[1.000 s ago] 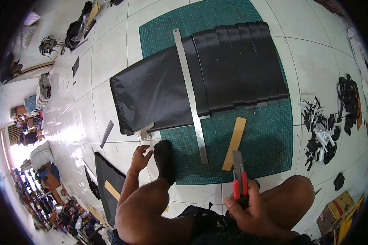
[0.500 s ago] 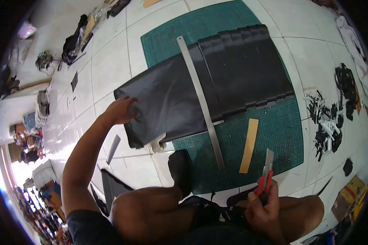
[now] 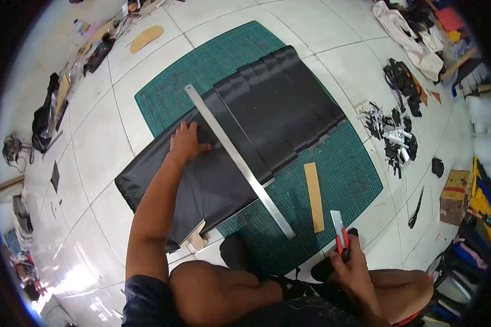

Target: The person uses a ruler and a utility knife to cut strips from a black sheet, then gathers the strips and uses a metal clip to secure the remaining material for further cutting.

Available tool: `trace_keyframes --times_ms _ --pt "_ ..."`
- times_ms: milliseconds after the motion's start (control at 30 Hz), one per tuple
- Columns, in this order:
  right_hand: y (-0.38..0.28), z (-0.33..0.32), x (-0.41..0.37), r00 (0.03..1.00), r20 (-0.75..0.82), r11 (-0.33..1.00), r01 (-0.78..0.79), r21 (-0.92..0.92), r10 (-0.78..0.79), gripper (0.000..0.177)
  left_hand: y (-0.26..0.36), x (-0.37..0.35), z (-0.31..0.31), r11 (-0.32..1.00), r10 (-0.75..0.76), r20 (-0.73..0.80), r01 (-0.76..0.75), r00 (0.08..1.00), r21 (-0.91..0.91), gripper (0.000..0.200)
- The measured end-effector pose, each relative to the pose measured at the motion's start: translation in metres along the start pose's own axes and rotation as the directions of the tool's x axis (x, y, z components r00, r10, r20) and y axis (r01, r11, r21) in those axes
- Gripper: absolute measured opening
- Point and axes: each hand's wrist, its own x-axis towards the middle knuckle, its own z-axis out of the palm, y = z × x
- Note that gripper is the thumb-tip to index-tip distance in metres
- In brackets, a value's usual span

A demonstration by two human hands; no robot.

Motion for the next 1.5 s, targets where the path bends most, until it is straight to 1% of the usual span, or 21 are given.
trace_keyframes --times_ms 100,167,200,267,367,400,467,500,600,700,800,900,967,1067,1167,1267,1333,1367,1400,1467,1500 --pt "0.000 0.020 0.016 0.998 0.064 0.999 -0.028 -0.045 0.030 0.046 -0.011 0.004 0.012 0.993 0.047 -0.075 -0.055 0.996 -0.106 0.093" --pt "0.003 0.047 0.036 0.999 0.024 0.995 0.035 -0.090 -0.033 0.048 -0.019 0.003 0.017 0.983 0.065 -0.149 -0.089 0.987 -0.160 0.095" --pt "0.006 0.064 0.051 0.997 0.007 0.991 0.074 -0.111 -0.073 0.049 -0.021 0.003 0.017 0.981 0.054 -0.153 -0.081 0.987 -0.177 0.097" --pt "0.018 0.100 0.095 0.993 0.068 0.974 0.105 -0.199 -0.093 0.050 -0.019 0.000 0.018 0.976 0.028 -0.160 -0.061 0.987 -0.209 0.101" --pt "0.032 0.150 0.138 0.914 0.001 0.836 0.371 -0.406 -0.405 0.051 -0.020 -0.004 0.013 0.976 0.013 -0.138 -0.043 0.990 -0.212 0.105" --pt "0.028 0.157 0.142 0.915 0.018 0.827 0.374 -0.420 -0.404 0.051 -0.021 -0.003 0.012 0.983 0.013 -0.127 -0.036 0.992 -0.180 0.105" --pt "0.025 0.166 0.147 0.922 0.035 0.821 0.360 -0.444 -0.386 0.052 -0.023 -0.004 0.018 0.996 0.031 -0.189 -0.046 0.981 -0.075 0.106" --pt "0.027 0.168 0.151 0.924 0.042 0.833 0.362 -0.418 -0.381 0.050 -0.023 -0.004 0.020 0.998 0.049 -0.218 -0.055 0.975 -0.022 0.106" --pt "0.035 0.173 0.153 0.938 0.030 0.879 0.334 -0.339 -0.345 0.045 -0.029 0.000 0.021 0.990 0.055 -0.144 -0.073 0.988 -0.121 0.108" --pt "0.030 0.175 0.149 0.950 0.002 0.906 0.299 -0.300 -0.313 0.040 -0.034 0.000 0.028 0.985 0.078 -0.184 -0.104 0.980 -0.135 0.106" --pt "0.024 0.183 0.136 0.955 0.014 0.916 0.288 -0.278 -0.296 0.041 -0.045 0.003 0.037 0.968 0.120 -0.219 -0.164 0.968 -0.192 0.096" --pt "0.027 0.194 0.129 0.958 0.041 0.931 0.286 -0.226 -0.284 0.043 -0.052 0.008 0.044 0.924 0.122 -0.287 -0.214 0.950 -0.317 0.086" --pt "0.025 0.200 0.125 0.966 0.067 0.951 0.257 -0.173 -0.249 0.044 -0.055 0.010 0.048 0.923 0.130 -0.294 -0.223 0.947 -0.312 0.082" --pt "0.039 0.208 0.129 0.934 0.039 0.914 0.354 -0.197 -0.354 0.043 -0.055 0.009 0.046 0.934 0.148 -0.277 -0.226 0.950 -0.276 0.082" --pt "0.023 0.191 0.129 0.955 0.038 0.942 0.295 -0.157 -0.293 0.040 -0.053 0.008 0.039 0.948 0.150 -0.274 -0.217 0.950 -0.234 0.088" --pt "0.035 0.159 0.155 0.969 -0.127 0.977 0.215 -0.005 -0.214 0.034 -0.049 0.005 0.034 0.963 0.164 -0.277 -0.215 0.947 -0.164 0.101" --pt "0.037 0.130 0.172 0.949 -0.290 0.979 0.167 0.120 -0.126 0.031 -0.044 0.005 0.031 0.968 0.176 -0.247 -0.214 0.953 -0.134 0.110" --pt "0.051 0.119 0.190 0.872 -0.422 0.963 0.268 -0.014 -0.249 0.026 -0.042 0.005 0.029 0.970 0.171 -0.222 -0.204 0.960 -0.134 0.115" --pt "0.070 0.110 0.212 0.763 -0.523 0.923 0.348 -0.162 -0.379 0.023 -0.041 0.005 0.028 0.972 0.161 -0.199 -0.190 0.967 -0.136 0.119" --pt "0.093 0.086 0.235 0.792 -0.487 0.924 0.252 -0.289 -0.368 0.030 -0.039 0.004 0.028 0.972 0.149 -0.199 -0.180 0.969 -0.153 0.124" --pt "0.085 0.081 0.237 0.805 -0.472 0.914 0.203 -0.350 -0.360 0.034 -0.039 0.005 0.029 0.971 0.144 -0.200 -0.178 0.969 -0.160 0.126"
